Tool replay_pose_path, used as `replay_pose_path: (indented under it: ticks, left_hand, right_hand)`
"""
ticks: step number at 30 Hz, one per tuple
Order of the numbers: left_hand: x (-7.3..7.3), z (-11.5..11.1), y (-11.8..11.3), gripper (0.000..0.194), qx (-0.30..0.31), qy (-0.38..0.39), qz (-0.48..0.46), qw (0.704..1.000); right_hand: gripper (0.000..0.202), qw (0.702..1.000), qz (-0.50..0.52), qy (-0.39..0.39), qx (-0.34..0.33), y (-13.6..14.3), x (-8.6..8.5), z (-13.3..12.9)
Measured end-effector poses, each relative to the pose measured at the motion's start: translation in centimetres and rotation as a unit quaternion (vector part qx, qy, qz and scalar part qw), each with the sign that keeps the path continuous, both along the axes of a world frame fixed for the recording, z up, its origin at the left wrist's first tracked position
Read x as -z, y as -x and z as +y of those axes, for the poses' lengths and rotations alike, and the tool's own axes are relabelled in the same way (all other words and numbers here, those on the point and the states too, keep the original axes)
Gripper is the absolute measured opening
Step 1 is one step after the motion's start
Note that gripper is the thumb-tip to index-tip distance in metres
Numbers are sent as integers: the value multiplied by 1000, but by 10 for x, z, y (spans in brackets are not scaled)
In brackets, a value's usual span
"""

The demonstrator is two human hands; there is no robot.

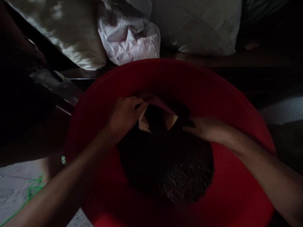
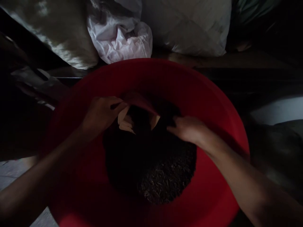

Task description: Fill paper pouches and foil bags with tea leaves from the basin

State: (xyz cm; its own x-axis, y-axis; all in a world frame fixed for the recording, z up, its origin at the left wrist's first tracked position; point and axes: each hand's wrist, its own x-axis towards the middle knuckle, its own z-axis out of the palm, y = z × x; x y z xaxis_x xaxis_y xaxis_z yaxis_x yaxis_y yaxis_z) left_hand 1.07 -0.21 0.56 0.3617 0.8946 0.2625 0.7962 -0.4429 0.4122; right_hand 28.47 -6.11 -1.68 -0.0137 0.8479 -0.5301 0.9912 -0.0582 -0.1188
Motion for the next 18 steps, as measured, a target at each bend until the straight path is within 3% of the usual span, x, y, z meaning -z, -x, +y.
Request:
replay_pose_path:
  ticks: [1, 3, 5, 7, 10, 11, 13, 15, 16, 17, 18]
  left_hand:
    - [-1, -1, 0, 29, -3, 4, 1, 1000]
    - [-3, -2, 0, 28, -6, 7, -5, 1000]
    - [-4, -2, 0, 27, -6, 11, -11, 1000]
    - [-3, 0, 0, 26, -7, 15, -15, 1000]
    - [0, 3, 0, 28, -7, 17, -21, 1000]
    - [0, 4, 0, 28, -4, 16, -24, 1000]
    - [2, 4, 1, 28, 1, 14, -27, 1000]
    - [3, 3, 2, 27, 2, 12, -27, 1000]
    - [3, 3, 2, 27, 1, 9, -26, 1000]
    - [4, 2, 3, 28, 1, 6, -23, 1000]
    - [3, 2, 3, 28, 1, 1, -17, 1000]
  right_hand:
    - [63, 994, -60, 73, -50, 6, 5, -5]
    - [63, 975, -101, 141, -141, 22, 15, -15]
    - [48, 958, -83, 147, -233, 37, 22, -22]
    - [29, 947, -6, 167, -273, 45, 24, -23]
    - [25, 932, 230, 194, -202, 45, 15, -19]
    - [27, 922, 315, 167, -151, 43, 10, -17]
    - [27, 913, 406, 16, -33, 34, -2, -13]
    - [28, 916, 348, -189, 65, 23, -10, -8]
    - [28, 922, 277, -254, 91, 16, -11, -6]
    - [29, 937, 195, -272, 98, 11, -9, -5]
    - [30, 960, 117, -240, 84, 7, -4, -5]
